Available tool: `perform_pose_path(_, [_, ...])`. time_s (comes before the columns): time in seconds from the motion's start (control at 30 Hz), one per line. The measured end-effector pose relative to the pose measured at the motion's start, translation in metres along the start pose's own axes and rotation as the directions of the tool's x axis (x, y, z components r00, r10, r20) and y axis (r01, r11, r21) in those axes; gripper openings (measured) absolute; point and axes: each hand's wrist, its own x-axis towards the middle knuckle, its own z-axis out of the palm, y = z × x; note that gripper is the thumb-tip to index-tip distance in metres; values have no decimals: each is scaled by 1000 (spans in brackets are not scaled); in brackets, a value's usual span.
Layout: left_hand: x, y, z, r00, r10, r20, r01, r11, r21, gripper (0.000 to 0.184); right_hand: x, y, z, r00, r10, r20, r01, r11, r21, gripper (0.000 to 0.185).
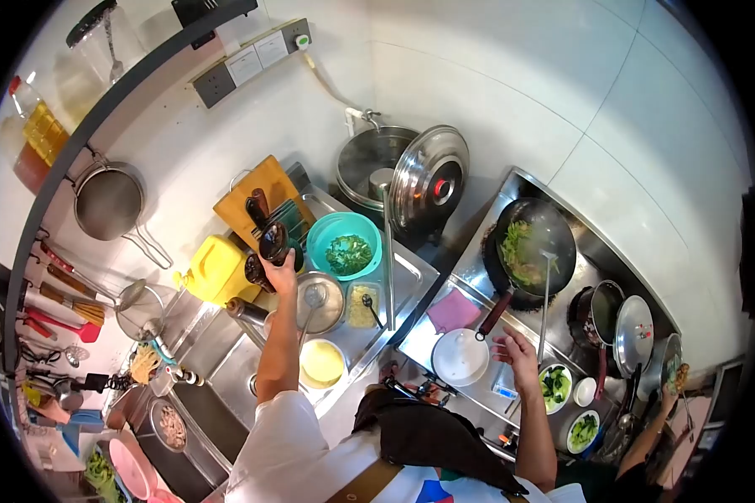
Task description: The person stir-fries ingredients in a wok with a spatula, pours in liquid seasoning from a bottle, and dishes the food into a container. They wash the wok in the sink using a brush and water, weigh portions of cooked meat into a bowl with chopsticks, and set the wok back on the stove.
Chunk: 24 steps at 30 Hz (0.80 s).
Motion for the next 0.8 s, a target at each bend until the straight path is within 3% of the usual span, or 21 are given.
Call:
perform_pose_path(0.03, [-3,-9,0,1000,-8,1,8,1000,-8,75,-3,1,2,1000,3,-6,-3,1000,3,44])
perform_pose_path(0.23, [-10,-21,0,978,-210,7,195,919,344,81,-8,6,5,999,10,-51,-10,1000,8,44])
perform_pose_path(0.3, [-15,-5,-6,987,-142,73,103,914,392,73,-6,12,1,998,-2,-70,3,1000,21,44])
perform_pose_path(0.37, [-32,-1,-19,969,-229,97,174,903,394,62,-8,6,-1,994,-6,-106,8,1000,11,43])
perform_pose_path(0.43, [-53,-30,-38,969,-198,-150,219,965,144,54,-9,8,-8,988,-24,-153,25,1000,8,42])
perform_pose_path(0.47, [-55,-46,-45,934,-130,-332,167,982,85,53,-10,8,-11,983,-35,-180,36,999,6,41])
perform_pose_path(0.5, [-47,-47,-52,907,-73,-414,153,975,163,62,-9,9,-13,984,-25,-175,27,1000,10,41])
perform_pose_path(0.57, [-29,-36,-50,899,133,-418,136,821,554,70,-5,8,-15,988,1,-156,1,1000,11,40])
perform_pose_path(0.6, [-18,-33,-50,933,-28,-359,141,946,291,72,-2,3,-9,988,9,-152,-12,1000,-22,39])
perform_pose_path(0.7, [-5,-14,-59,924,-221,-313,348,825,445,58,10,-8,9,995,-17,-102,9,997,-75,39])
perform_pose_path(0.73, [-4,-20,-61,940,-94,-328,225,892,391,47,13,-9,13,997,-29,-67,25,997,-71,38])
perform_pose_path(0.77, [-5,-24,-71,956,-21,-293,145,900,411,47,14,-8,18,999,-40,-34,38,997,-72,38])
perform_pose_path(0.8, [-6,-19,-73,951,47,-307,53,949,309,45,15,-7,23,999,-49,-2,49,996,-73,38])
